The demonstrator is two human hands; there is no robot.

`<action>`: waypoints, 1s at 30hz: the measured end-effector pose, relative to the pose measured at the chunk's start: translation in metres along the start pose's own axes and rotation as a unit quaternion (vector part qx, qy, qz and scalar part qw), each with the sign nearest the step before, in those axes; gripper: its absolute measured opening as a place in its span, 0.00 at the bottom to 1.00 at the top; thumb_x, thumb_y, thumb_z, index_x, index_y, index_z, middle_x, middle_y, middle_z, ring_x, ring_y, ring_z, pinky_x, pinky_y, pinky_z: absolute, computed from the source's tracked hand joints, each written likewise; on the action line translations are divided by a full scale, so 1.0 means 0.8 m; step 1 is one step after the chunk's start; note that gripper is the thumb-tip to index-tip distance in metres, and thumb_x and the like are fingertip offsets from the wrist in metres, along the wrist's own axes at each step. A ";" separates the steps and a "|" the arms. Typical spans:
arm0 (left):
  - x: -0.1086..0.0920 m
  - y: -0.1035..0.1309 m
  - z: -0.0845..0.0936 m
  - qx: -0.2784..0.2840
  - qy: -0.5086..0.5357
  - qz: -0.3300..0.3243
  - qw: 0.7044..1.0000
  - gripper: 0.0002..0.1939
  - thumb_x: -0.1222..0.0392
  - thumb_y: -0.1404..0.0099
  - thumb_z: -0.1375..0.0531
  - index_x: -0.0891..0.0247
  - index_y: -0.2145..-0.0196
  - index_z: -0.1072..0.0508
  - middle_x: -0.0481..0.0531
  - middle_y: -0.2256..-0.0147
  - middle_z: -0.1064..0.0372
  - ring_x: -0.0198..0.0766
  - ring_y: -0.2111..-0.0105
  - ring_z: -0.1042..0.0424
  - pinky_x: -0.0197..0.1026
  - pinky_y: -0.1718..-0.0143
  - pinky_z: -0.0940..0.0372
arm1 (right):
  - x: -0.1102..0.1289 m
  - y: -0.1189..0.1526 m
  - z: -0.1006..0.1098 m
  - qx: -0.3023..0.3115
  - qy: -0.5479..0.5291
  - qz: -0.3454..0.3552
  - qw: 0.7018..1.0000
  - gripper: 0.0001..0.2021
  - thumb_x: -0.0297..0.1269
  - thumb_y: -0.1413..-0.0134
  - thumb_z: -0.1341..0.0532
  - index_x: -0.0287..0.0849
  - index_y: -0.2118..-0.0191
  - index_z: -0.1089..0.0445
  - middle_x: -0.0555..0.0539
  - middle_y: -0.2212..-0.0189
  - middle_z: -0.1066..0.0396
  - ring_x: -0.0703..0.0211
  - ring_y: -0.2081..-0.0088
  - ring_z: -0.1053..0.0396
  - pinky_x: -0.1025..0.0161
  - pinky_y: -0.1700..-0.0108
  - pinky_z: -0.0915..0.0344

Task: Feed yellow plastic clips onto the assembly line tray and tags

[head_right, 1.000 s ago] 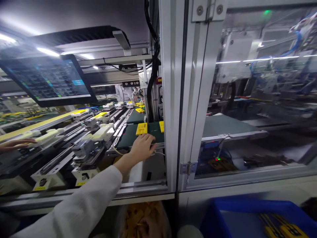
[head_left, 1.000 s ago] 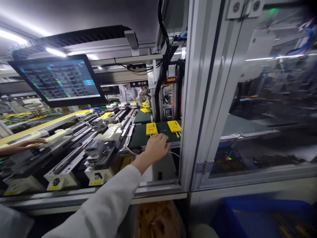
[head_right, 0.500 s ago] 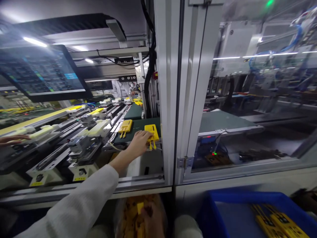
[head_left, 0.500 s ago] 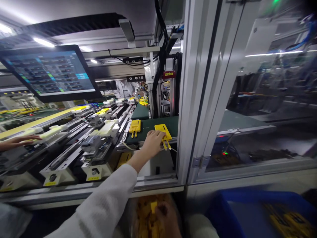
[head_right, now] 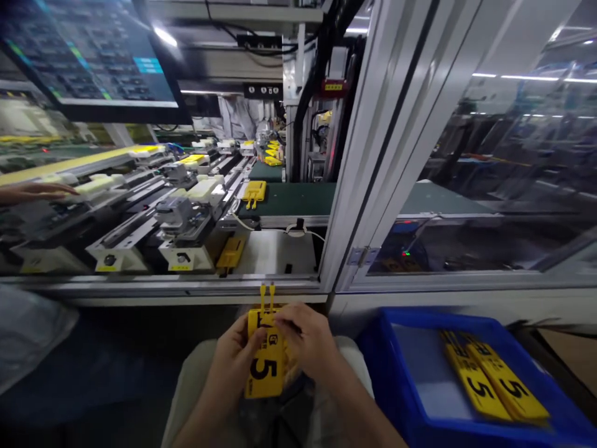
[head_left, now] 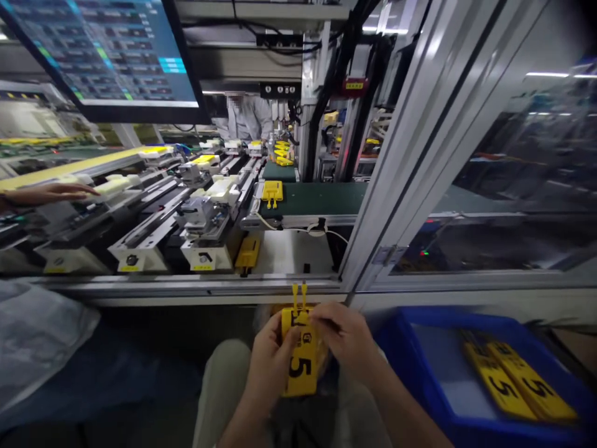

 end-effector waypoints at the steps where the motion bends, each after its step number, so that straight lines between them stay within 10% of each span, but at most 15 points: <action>1: 0.000 0.005 0.004 0.010 -0.019 -0.004 1.000 0.18 0.50 0.37 0.36 0.62 0.54 0.26 0.55 0.60 0.22 0.46 0.61 0.23 0.42 0.61 0.28 | 0.009 -0.002 -0.004 0.035 0.017 0.018 0.999 0.07 0.33 0.39 0.40 0.45 0.62 0.23 0.47 0.65 0.21 0.59 0.62 0.24 0.63 0.58 0.28; 9: -0.012 0.020 0.022 0.049 -0.054 -0.021 0.997 0.15 0.50 0.36 0.37 0.61 0.56 0.25 0.55 0.61 0.23 0.47 0.60 0.24 0.43 0.61 0.29 | 0.026 -0.001 -0.019 0.098 0.049 -0.004 0.994 0.08 0.34 0.39 0.40 0.47 0.62 0.23 0.45 0.58 0.25 0.58 0.57 0.26 0.59 0.53 0.28; 16: 0.004 0.017 0.019 0.034 0.000 -0.011 0.999 0.20 0.45 0.37 0.36 0.60 0.54 0.27 0.55 0.57 0.24 0.45 0.57 0.25 0.41 0.58 0.29 | 0.002 0.020 -0.052 0.082 -0.160 -0.249 0.952 0.16 0.47 0.40 0.41 0.43 0.53 0.28 0.45 0.61 0.22 0.55 0.60 0.24 0.59 0.58 0.27; 22: 0.042 0.015 0.007 -0.093 0.041 0.019 0.995 0.23 0.35 0.37 0.41 0.59 0.66 0.30 0.51 0.66 0.27 0.41 0.65 0.27 0.40 0.62 0.30 | -0.014 0.046 -0.073 0.006 -0.040 -0.214 0.976 0.15 0.47 0.39 0.41 0.42 0.56 0.24 0.44 0.62 0.20 0.53 0.61 0.23 0.60 0.58 0.27; 27: 0.010 0.002 0.022 0.035 -0.096 -0.072 0.992 0.14 0.45 0.34 0.39 0.56 0.59 0.28 0.52 0.64 0.25 0.41 0.65 0.25 0.40 0.63 0.29 | 0.013 0.012 -0.041 0.026 -0.023 -0.109 0.993 0.11 0.44 0.41 0.37 0.46 0.57 0.23 0.45 0.58 0.21 0.55 0.57 0.24 0.60 0.54 0.27; 30: -0.036 -0.025 0.040 0.104 -0.241 -0.204 0.943 0.08 0.55 0.34 0.39 0.52 0.57 0.26 0.52 0.62 0.23 0.42 0.63 0.24 0.41 0.62 0.29 | 0.042 0.019 0.005 -0.017 0.022 -0.082 0.996 0.10 0.44 0.43 0.35 0.55 0.56 0.23 0.46 0.55 0.23 0.55 0.57 0.24 0.61 0.59 0.26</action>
Point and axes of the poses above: each hand's wrist, its own y-axis away from the middle knuckle, its own z-axis out of the back of the hand, x = y × z, the point moved 3 cm from there along -y, towards the middle knuckle
